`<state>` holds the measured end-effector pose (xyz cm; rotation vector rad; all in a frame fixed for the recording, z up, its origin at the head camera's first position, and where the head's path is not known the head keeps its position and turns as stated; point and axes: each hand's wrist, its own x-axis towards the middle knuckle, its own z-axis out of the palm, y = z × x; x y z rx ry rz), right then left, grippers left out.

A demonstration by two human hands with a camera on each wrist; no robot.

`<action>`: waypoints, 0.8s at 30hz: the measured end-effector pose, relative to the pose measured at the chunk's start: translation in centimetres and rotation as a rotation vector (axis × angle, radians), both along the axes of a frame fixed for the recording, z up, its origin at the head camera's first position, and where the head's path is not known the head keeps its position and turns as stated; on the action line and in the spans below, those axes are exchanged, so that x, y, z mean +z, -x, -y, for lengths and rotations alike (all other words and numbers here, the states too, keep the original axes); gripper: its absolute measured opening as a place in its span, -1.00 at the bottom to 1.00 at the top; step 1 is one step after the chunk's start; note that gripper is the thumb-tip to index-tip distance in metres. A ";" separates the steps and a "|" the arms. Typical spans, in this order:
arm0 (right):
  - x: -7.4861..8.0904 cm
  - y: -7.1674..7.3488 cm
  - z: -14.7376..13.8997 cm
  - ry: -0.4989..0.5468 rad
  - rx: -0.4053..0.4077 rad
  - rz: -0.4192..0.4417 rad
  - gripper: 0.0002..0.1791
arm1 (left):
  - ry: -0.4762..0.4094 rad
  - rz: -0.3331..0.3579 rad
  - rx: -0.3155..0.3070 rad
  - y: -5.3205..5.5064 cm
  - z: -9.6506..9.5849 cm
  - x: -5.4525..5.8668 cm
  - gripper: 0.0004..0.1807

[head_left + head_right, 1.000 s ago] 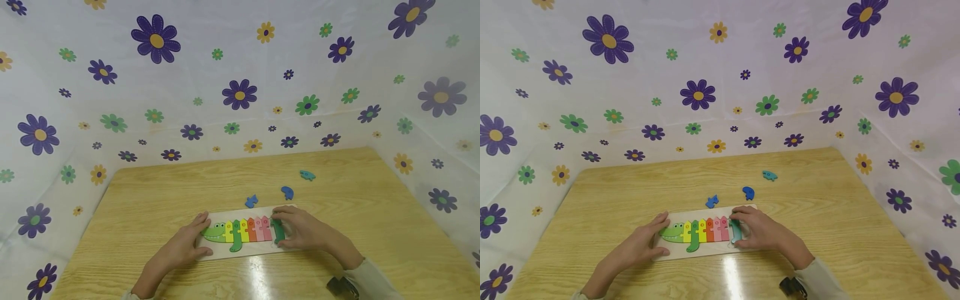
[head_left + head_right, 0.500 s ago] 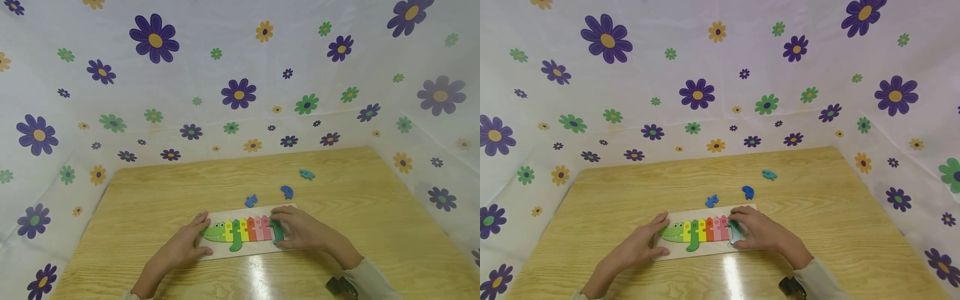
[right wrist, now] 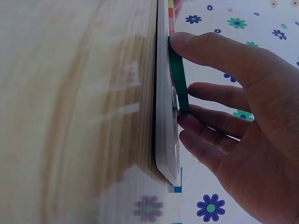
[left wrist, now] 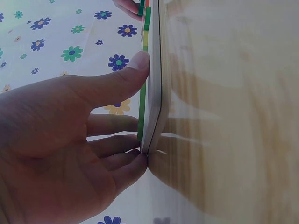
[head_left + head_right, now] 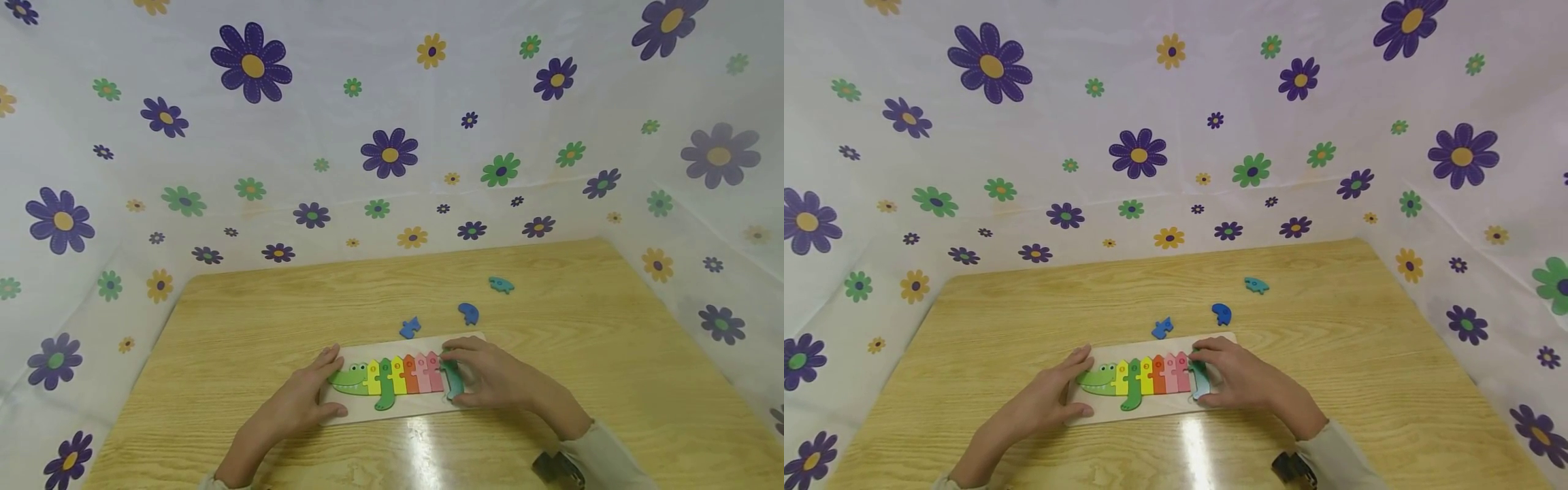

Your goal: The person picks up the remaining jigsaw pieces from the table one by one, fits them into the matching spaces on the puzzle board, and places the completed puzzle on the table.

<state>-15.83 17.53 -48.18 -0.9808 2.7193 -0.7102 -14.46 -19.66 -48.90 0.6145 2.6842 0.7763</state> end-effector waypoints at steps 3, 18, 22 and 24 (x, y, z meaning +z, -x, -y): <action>0.1 0.0 -0.1 0.008 0.010 -0.003 -0.31 | 0.001 -0.001 0.000 0.0 0.0 0.1 -0.06; 0.3 -0.2 0.0 0.006 0.018 0.002 -0.30 | -0.005 -0.004 -0.011 -0.2 0.0 0.1 -0.07; 0.3 -0.2 0.0 0.002 0.018 0.000 -0.30 | -0.010 -0.007 -0.010 -0.3 0.0 0.2 -0.08; 0.3 -0.3 0.0 0.003 0.018 0.000 -0.30 | -0.013 -0.008 -0.011 -0.3 0.0 0.2 -0.08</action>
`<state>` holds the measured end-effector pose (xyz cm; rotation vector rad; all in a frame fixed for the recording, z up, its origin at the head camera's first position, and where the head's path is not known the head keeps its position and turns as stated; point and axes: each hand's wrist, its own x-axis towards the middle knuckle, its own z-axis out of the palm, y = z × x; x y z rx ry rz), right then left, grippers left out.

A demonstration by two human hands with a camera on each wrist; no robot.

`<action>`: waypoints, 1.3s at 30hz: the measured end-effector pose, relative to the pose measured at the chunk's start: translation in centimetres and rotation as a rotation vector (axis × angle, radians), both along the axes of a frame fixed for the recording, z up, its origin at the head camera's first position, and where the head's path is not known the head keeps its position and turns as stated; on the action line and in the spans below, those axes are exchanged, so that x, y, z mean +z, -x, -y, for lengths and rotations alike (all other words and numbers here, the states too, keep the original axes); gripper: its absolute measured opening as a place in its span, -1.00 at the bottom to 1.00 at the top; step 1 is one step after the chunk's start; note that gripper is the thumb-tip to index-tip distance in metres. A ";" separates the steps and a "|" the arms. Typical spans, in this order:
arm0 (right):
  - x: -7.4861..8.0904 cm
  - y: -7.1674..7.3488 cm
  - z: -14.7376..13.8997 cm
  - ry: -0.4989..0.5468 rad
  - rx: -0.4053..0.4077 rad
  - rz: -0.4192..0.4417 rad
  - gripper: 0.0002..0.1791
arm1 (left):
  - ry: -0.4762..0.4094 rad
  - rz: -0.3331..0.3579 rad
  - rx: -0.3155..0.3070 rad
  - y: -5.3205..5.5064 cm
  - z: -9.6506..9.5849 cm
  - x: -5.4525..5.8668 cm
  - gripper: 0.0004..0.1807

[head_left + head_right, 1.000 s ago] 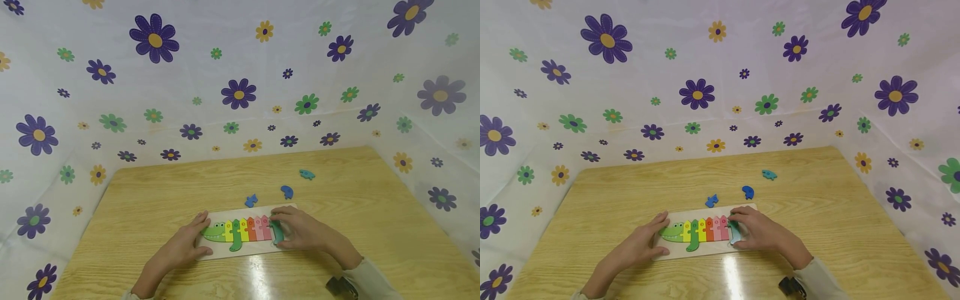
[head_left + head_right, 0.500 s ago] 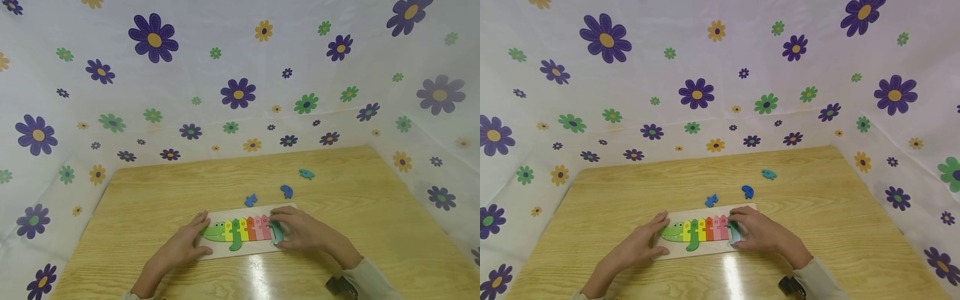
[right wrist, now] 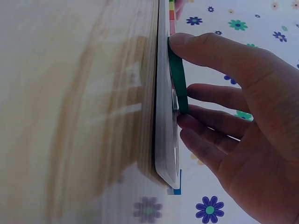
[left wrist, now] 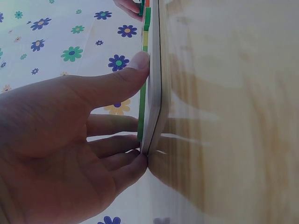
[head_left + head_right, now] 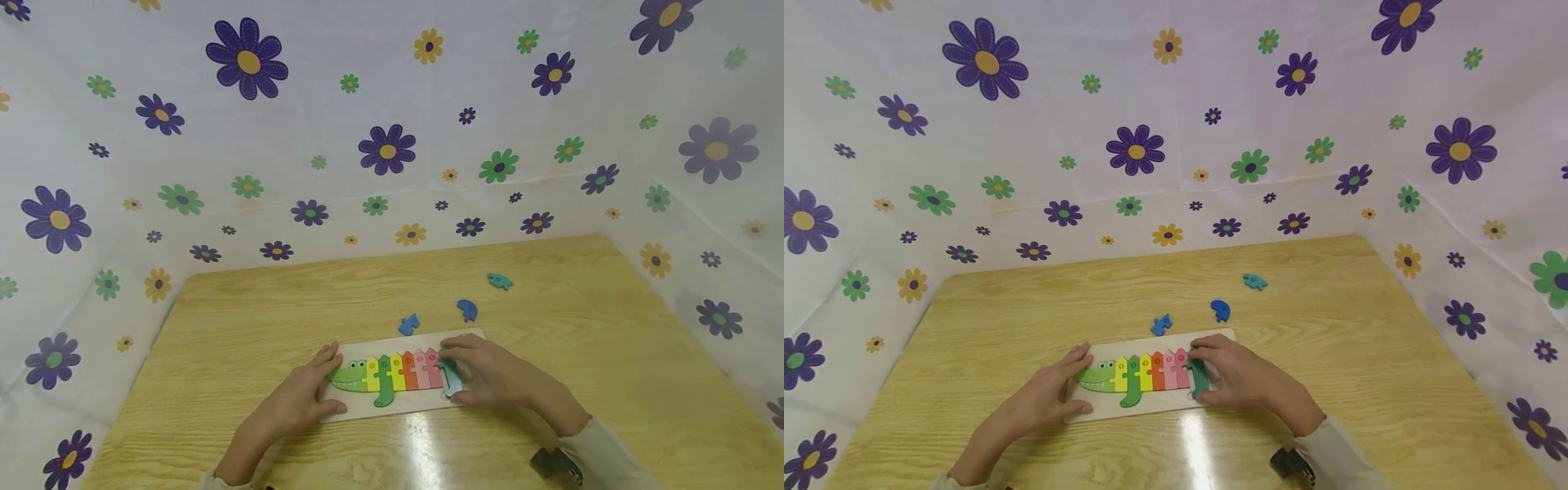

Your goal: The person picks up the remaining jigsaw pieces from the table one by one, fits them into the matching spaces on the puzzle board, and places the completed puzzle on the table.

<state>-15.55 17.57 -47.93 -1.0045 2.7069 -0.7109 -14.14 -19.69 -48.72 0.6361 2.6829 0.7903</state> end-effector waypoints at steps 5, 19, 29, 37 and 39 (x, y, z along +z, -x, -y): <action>0.0 0.0 0.1 -0.001 0.000 0.002 -0.30 | 0.006 0.001 0.004 0.0 -0.1 0.1 -0.08; -0.2 0.0 0.0 0.014 0.016 -0.023 -0.31 | 0.015 0.007 0.016 -0.1 -0.2 0.2 -0.08; -0.1 0.2 0.0 -0.009 -0.005 0.001 -0.31 | 0.009 0.016 0.013 0.0 -0.1 0.1 -0.08; 0.0 0.2 0.0 0.001 0.003 0.009 -0.30 | 0.006 0.022 0.007 0.1 0.0 0.0 -0.08; 0.0 0.1 0.1 -0.002 -0.001 0.016 -0.30 | 0.000 0.021 0.003 0.1 0.0 0.0 -0.08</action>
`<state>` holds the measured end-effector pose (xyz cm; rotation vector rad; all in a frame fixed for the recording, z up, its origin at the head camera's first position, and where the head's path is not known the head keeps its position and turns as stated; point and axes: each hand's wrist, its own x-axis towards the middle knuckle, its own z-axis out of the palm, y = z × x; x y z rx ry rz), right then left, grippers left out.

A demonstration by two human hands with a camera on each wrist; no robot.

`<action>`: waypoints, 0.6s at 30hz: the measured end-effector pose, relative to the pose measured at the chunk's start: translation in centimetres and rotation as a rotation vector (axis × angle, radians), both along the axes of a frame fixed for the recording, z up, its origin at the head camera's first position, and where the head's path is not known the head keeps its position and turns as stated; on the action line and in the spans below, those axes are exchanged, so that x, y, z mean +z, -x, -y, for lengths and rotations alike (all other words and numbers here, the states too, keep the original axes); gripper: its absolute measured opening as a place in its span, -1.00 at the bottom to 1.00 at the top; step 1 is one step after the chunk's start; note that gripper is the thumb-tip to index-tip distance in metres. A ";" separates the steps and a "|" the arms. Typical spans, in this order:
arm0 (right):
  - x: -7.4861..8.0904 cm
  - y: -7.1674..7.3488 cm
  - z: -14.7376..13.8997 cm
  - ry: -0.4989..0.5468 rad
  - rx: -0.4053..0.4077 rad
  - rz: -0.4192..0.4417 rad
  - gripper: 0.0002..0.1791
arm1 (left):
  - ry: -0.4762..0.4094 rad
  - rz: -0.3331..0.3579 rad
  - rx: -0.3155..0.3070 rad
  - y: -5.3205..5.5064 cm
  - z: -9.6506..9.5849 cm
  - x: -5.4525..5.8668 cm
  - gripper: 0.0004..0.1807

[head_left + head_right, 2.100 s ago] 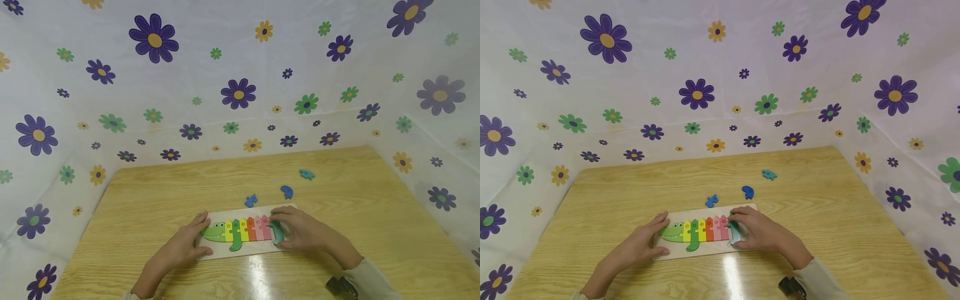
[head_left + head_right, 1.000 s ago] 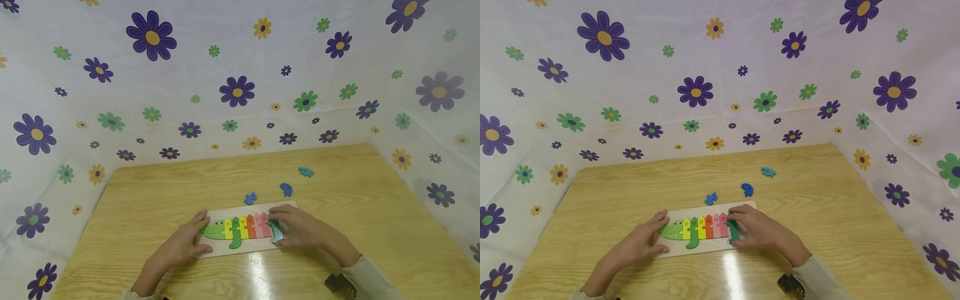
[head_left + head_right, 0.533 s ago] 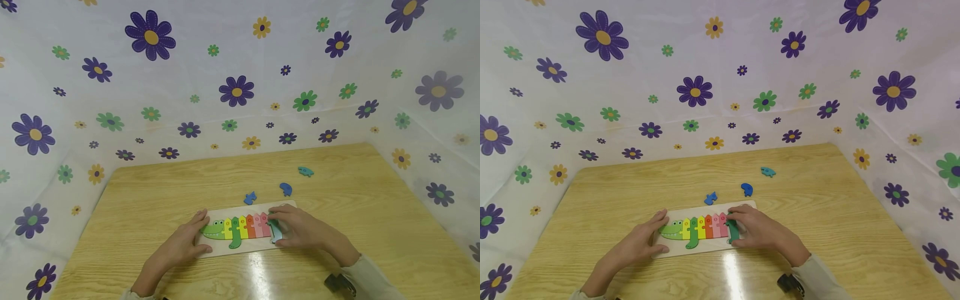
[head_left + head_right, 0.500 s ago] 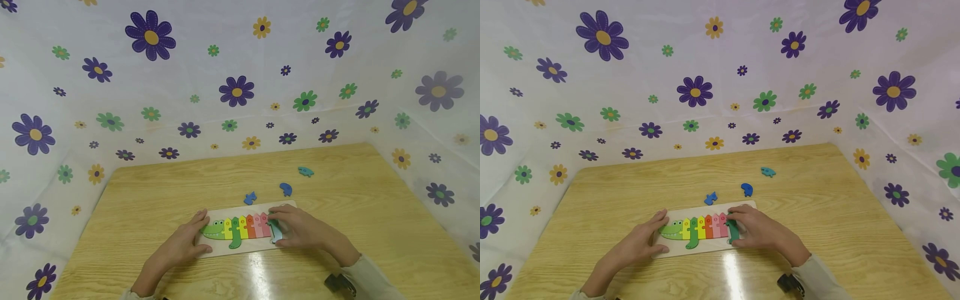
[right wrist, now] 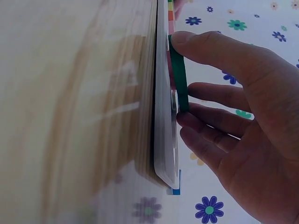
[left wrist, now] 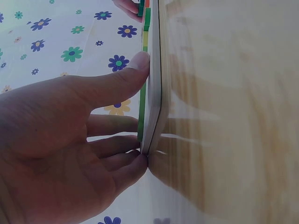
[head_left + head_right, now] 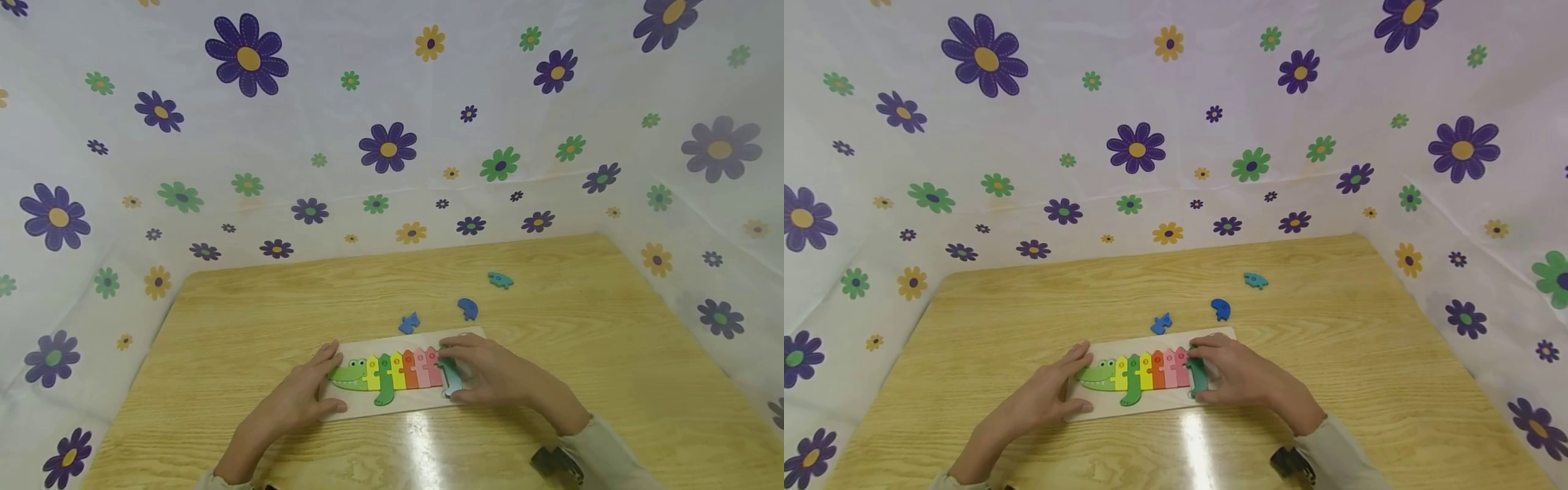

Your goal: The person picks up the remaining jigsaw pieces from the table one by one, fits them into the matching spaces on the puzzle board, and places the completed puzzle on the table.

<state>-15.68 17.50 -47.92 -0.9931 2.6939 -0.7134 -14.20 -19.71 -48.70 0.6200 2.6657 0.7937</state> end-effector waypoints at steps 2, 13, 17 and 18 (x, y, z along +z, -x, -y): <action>0.1 0.0 0.1 -0.001 -0.001 0.001 -0.31 | 0.002 -0.003 0.002 0.0 0.0 0.0 -0.08; 0.3 0.0 0.1 -0.011 -0.001 -0.019 -0.31 | 0.006 -0.009 0.005 -0.1 0.0 0.0 -0.08; 0.3 0.1 0.0 -0.001 -0.007 -0.022 -0.32 | 0.019 -0.004 0.013 0.0 -0.1 0.0 -0.08; 0.3 0.1 0.0 0.004 -0.006 -0.021 -0.31 | 0.020 -0.004 0.013 0.0 -0.1 0.0 -0.08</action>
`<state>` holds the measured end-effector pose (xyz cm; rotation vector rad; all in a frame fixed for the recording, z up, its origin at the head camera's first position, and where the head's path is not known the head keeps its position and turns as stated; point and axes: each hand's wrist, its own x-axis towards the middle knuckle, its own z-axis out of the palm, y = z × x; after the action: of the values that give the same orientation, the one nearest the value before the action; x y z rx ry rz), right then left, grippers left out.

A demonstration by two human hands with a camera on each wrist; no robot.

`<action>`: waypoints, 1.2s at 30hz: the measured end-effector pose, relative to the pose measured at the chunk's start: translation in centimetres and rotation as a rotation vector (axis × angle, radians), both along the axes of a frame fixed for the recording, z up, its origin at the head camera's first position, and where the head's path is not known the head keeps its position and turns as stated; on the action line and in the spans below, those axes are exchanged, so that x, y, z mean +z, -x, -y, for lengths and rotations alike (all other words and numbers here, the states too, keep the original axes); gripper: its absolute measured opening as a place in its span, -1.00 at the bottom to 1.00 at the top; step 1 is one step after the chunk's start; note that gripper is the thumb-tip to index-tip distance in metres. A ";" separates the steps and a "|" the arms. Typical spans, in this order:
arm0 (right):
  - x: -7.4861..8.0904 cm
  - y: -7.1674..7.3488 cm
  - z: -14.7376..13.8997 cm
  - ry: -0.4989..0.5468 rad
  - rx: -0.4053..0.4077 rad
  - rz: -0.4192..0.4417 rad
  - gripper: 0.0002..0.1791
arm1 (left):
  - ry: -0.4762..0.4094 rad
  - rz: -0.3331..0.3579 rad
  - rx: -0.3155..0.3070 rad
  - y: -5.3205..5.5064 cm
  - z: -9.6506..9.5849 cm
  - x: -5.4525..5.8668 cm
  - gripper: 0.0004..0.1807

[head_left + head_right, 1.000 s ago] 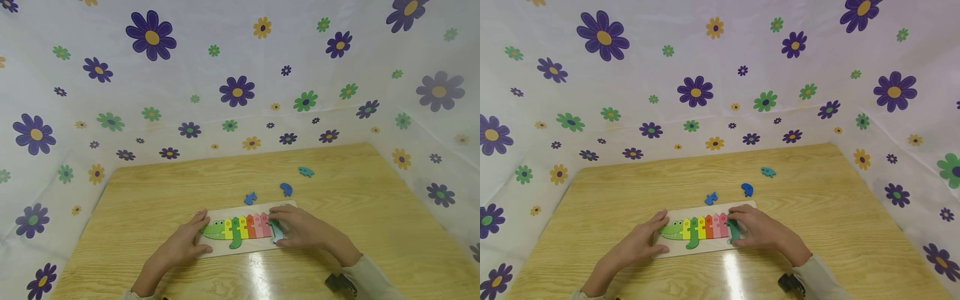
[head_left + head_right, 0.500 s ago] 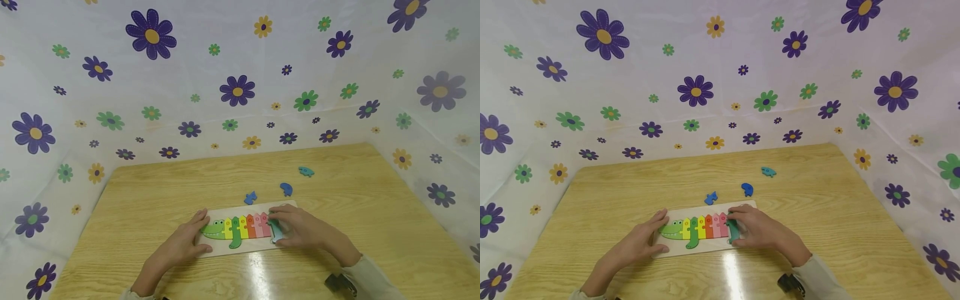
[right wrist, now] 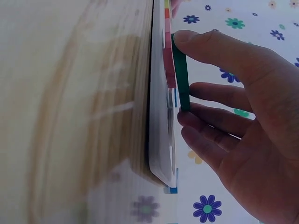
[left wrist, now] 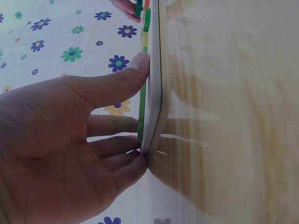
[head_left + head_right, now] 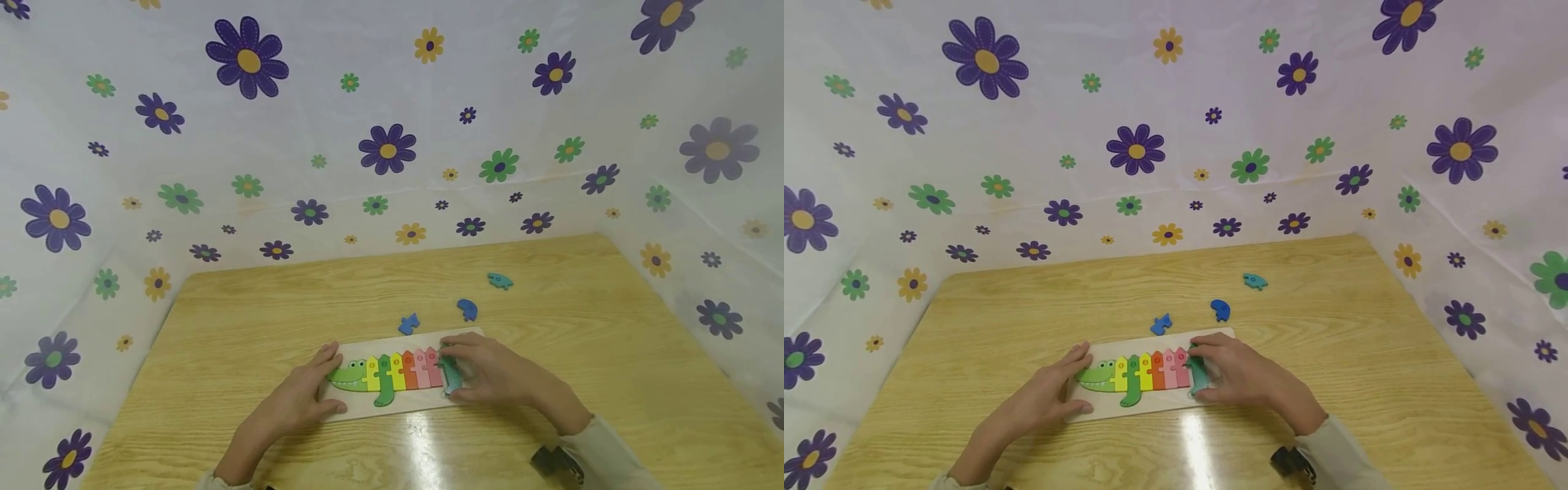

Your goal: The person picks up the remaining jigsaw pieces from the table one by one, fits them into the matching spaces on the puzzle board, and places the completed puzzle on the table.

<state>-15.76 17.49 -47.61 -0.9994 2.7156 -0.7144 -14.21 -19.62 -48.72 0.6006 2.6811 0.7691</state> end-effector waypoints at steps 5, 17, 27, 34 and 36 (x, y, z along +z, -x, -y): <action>-0.3 0.0 0.1 0.018 0.024 -0.006 -0.31 | -0.004 -0.002 -0.002 0.1 0.0 0.0 -0.09; -0.6 0.0 0.3 0.005 0.028 -0.025 -0.29 | -0.012 -0.002 -0.001 0.0 0.0 0.0 -0.09; -0.5 0.0 0.4 -0.014 0.022 -0.014 -0.27 | -0.008 -0.014 -0.018 -0.1 0.1 -0.1 -0.09; -0.5 -0.1 0.5 -0.022 0.022 -0.013 -0.26 | -0.015 -0.011 -0.026 0.1 0.2 -0.2 -0.09; -0.5 -0.1 0.5 -0.020 0.023 -0.015 -0.26 | -0.016 -0.013 -0.028 0.1 0.2 -0.1 -0.09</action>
<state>-15.65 16.95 -48.15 -1.0339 2.7144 -0.6767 -14.28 -19.80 -48.81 0.6475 2.6754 0.7818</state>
